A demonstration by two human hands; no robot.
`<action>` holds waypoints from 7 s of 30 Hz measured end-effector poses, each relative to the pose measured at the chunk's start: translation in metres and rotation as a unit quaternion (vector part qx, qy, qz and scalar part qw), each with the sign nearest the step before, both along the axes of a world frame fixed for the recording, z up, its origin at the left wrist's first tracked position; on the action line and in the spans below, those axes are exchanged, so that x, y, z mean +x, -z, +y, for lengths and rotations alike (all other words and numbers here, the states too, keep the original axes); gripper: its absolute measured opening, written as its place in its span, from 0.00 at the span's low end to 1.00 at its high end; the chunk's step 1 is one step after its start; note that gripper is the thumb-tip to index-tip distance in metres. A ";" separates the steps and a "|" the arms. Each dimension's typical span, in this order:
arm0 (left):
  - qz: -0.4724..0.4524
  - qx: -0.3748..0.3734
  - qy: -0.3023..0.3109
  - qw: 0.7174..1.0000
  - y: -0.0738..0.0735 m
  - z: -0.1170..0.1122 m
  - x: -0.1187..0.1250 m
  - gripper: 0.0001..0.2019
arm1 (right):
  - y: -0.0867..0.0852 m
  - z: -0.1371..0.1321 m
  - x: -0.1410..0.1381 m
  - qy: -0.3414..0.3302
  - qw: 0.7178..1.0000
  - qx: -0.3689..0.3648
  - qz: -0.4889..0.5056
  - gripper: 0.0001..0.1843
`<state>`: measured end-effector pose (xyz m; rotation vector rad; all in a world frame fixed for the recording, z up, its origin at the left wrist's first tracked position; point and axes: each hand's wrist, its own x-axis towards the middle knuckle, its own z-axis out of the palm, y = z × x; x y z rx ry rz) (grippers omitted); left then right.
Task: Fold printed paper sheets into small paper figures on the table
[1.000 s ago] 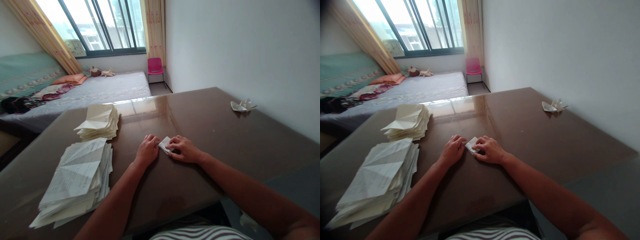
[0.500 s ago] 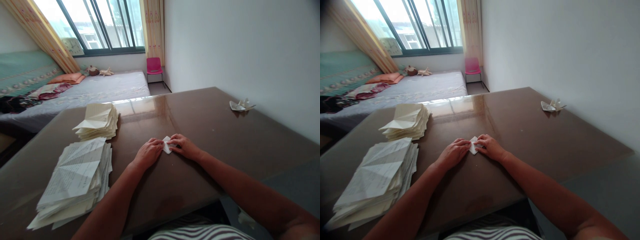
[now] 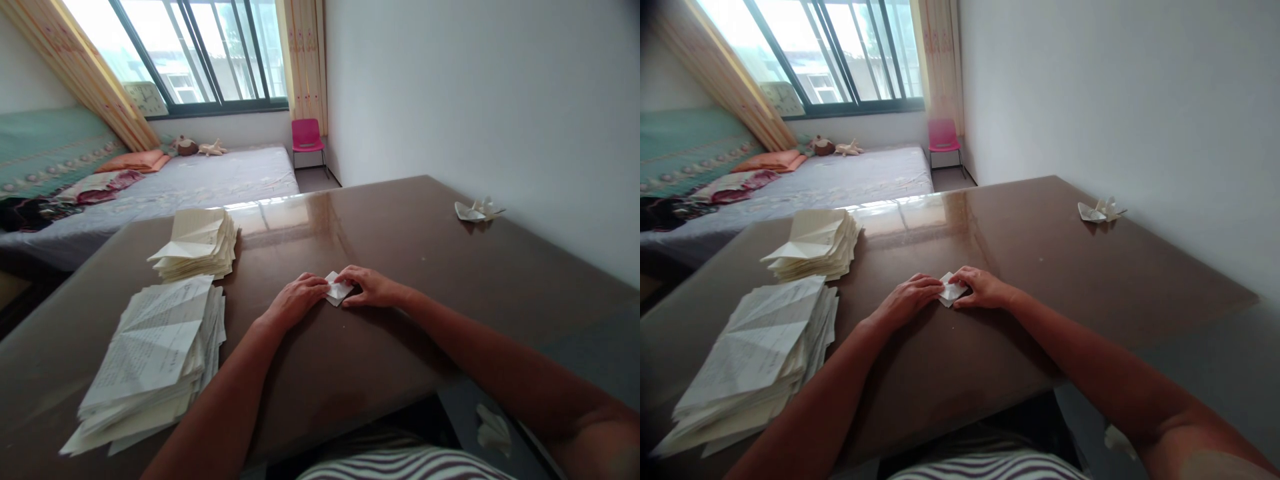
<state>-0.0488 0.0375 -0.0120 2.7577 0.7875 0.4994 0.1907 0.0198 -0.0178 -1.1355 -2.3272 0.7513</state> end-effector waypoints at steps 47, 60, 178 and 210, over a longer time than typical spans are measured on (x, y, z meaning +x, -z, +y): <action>0.007 0.026 -0.142 0.989 0.011 -0.005 0.023 0.12 | 0.010 0.000 -0.019 0.204 0.976 0.053 -0.051 0.04; 0.149 0.078 -0.127 0.977 0.004 -0.033 0.027 0.19 | 0.002 -0.025 0.005 0.058 0.965 0.182 -0.178 0.17; 0.041 -0.001 -0.304 0.952 0.011 -0.006 0.021 0.15 | 0.005 0.017 -0.020 0.162 0.986 0.015 -0.046 0.07; 0.136 0.118 -0.171 0.969 0.010 -0.037 0.026 0.20 | -0.008 -0.045 -0.008 0.111 0.925 0.162 -0.326 0.26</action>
